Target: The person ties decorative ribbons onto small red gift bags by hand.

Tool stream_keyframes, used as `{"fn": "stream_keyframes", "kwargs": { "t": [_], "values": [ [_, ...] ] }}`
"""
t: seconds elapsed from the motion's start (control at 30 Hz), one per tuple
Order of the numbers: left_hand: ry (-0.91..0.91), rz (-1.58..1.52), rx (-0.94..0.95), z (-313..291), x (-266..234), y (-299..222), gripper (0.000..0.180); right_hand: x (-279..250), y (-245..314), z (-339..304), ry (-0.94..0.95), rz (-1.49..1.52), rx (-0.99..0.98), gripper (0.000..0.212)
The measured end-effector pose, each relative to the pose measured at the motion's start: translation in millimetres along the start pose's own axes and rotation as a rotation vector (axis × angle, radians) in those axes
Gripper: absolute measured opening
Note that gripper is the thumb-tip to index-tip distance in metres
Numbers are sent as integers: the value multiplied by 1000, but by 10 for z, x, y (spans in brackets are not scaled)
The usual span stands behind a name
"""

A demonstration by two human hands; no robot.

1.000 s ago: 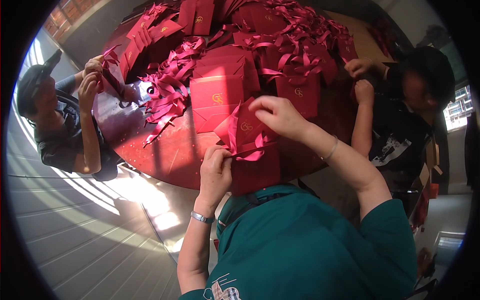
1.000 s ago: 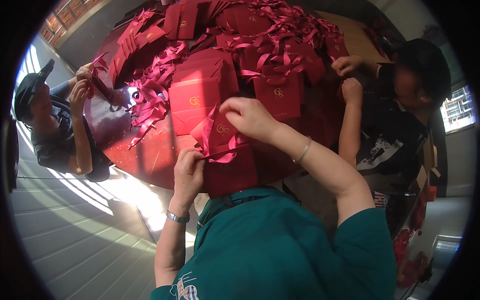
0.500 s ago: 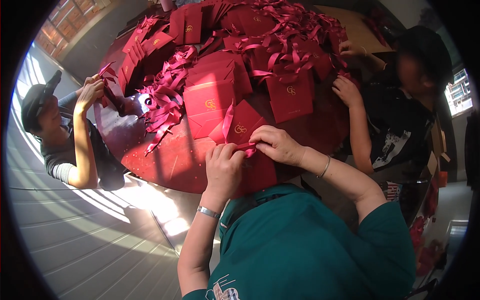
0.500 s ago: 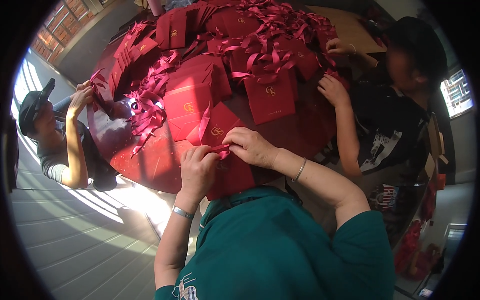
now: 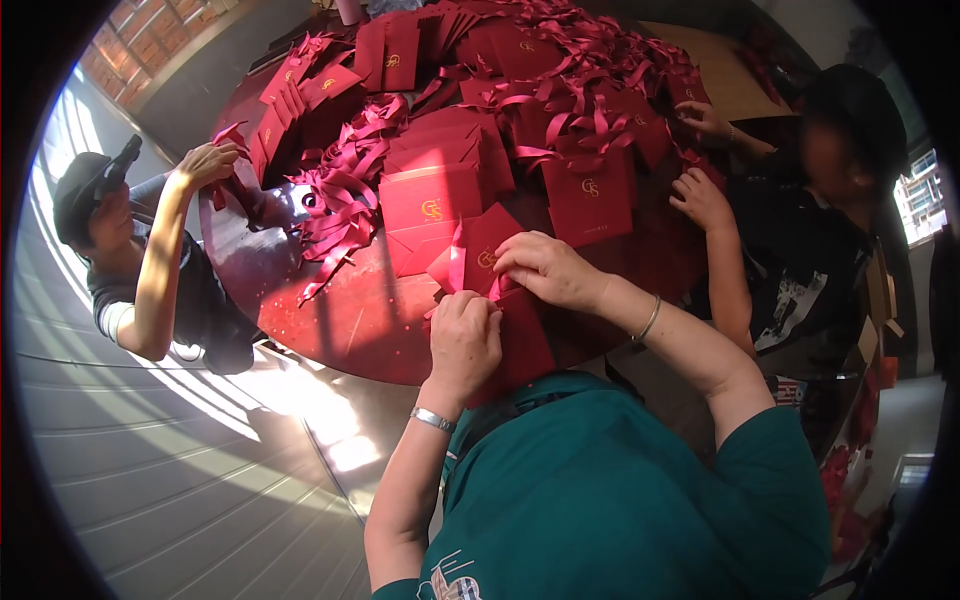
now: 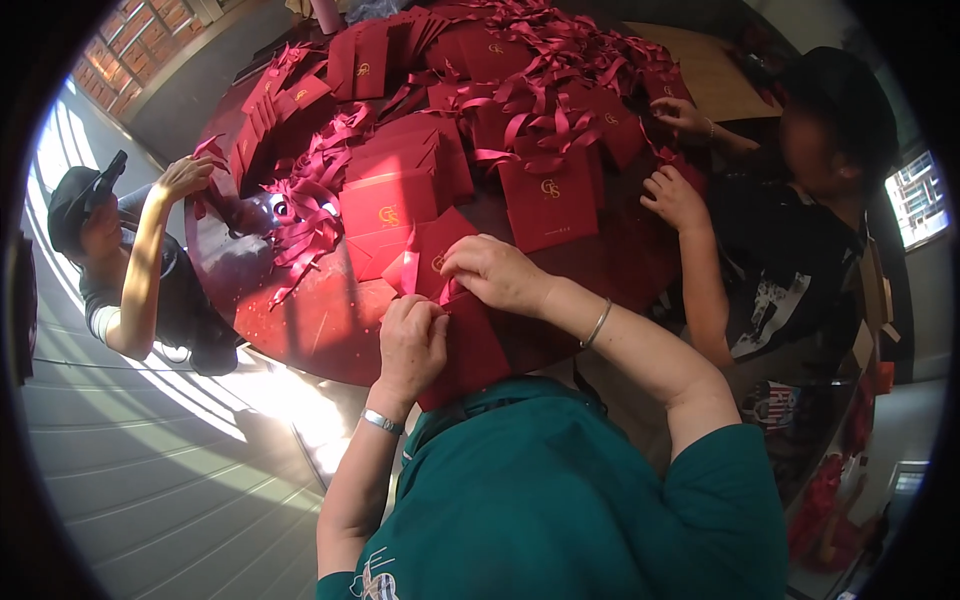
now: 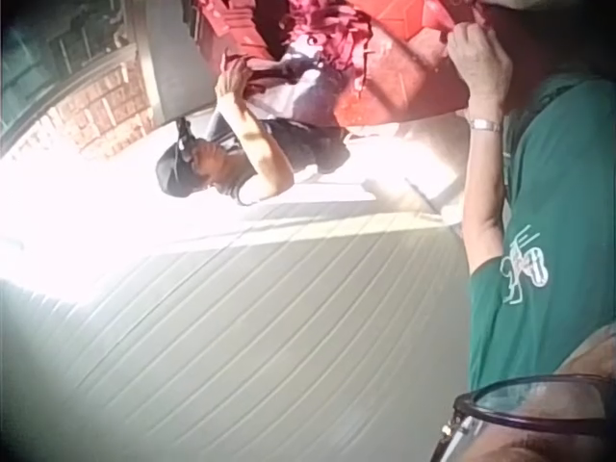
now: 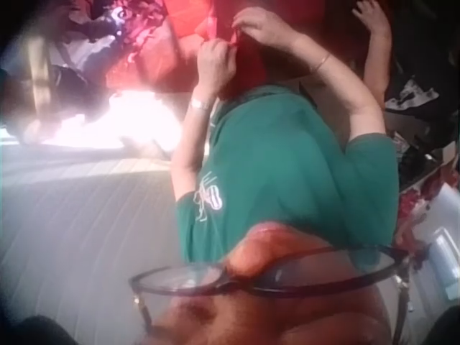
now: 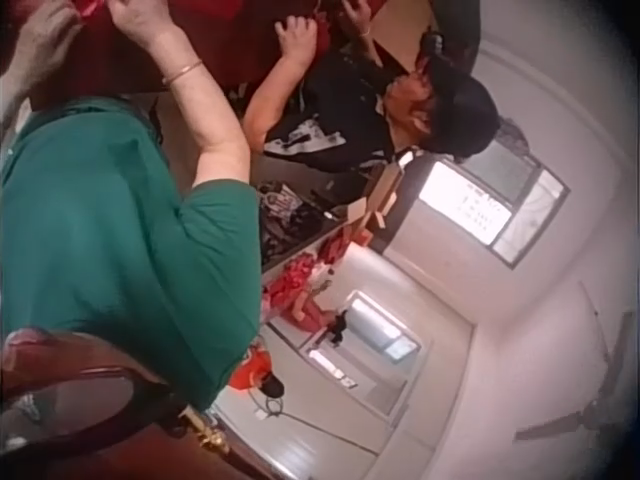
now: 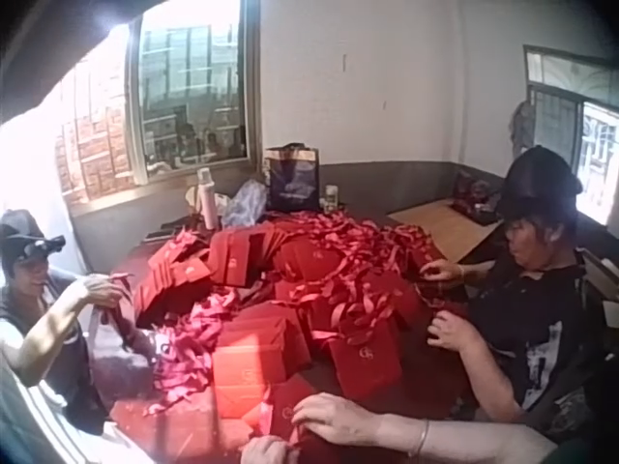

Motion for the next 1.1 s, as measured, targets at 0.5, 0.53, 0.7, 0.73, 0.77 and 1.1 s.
{"fn": "stream_keyframes", "kwargs": {
  "t": [0.5,0.53,0.7,0.73,0.77,1.1],
  "values": [
    [-10,-33,66,-240,-330,-202,28,107,-70,332,824,339,145,22],
    [-13,-32,58,-255,-339,-194,28,124,-29,358,832,340,143,22],
    [-20,-95,-34,-246,-324,-100,24,126,42,486,562,-291,16,11],
    [-20,-97,-36,-241,-323,-86,24,131,56,507,503,-416,-24,10],
    [-8,-122,-62,-239,-324,-63,24,142,48,530,476,-496,-46,9],
    [39,-199,-205,-248,-306,108,26,362,-66,593,376,-678,-56,9]
  ]
}}
Point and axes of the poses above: each hand's wrist, its own z-axis towards the middle knuckle, its own x-axis out of the palm, y = z × x, the point moved 2 cm from there along z, towards the middle knuckle, and after that the axes turned 7 degrees about y, right-handed, at the moved point
